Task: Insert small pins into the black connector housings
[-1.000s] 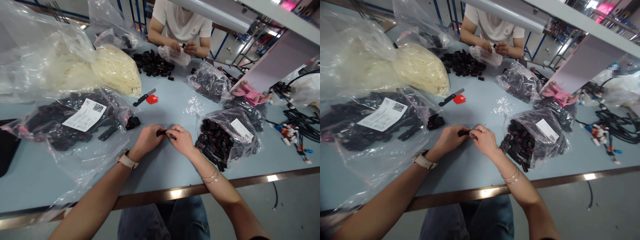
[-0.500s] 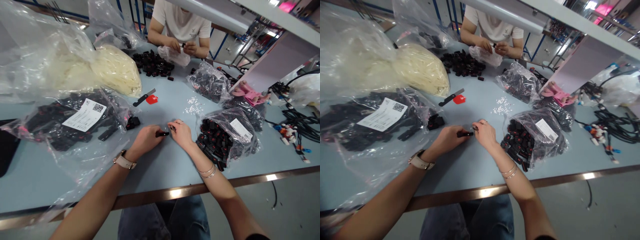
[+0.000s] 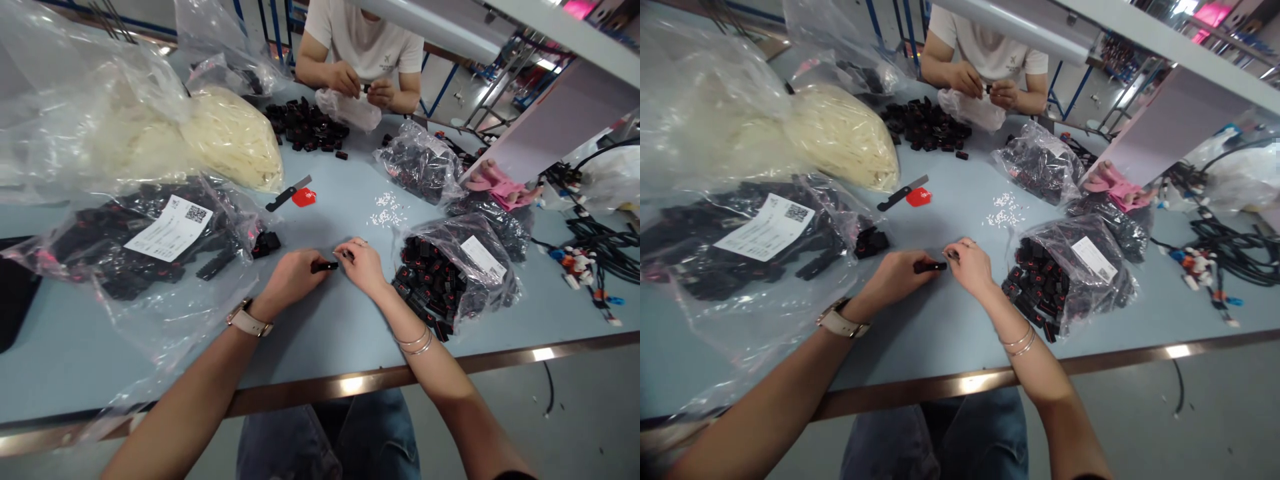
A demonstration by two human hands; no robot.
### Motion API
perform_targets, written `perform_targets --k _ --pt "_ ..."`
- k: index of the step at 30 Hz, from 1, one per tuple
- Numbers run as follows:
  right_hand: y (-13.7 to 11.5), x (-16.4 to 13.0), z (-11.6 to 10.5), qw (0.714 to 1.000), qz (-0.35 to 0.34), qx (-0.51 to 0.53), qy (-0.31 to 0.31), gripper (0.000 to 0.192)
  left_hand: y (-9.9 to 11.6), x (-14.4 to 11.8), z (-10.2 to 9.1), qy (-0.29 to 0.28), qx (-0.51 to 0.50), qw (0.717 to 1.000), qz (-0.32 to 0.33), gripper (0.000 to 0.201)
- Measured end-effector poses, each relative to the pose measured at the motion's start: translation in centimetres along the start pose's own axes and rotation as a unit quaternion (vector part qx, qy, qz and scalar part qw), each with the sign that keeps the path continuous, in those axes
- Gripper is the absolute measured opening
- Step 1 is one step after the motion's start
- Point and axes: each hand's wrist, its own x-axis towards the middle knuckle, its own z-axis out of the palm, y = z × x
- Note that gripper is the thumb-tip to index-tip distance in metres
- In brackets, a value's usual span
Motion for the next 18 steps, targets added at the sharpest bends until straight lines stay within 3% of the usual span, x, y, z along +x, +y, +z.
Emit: perform_targets --k 5,18 --pt "-0.1 -1.1 -1.1 0.997 -0.047 0.053 -0.006 0.019 0.2 0.0 -0.2 0.003 -0.003 1.000 -0.008 0.009" --pt "-0.7 -1.7 -0.9 0.991 -0.075 -0.083 -0.068 0.025 0.3 -0.1 -0.1 0.004 -0.008 1.000 -0.011 0.009"
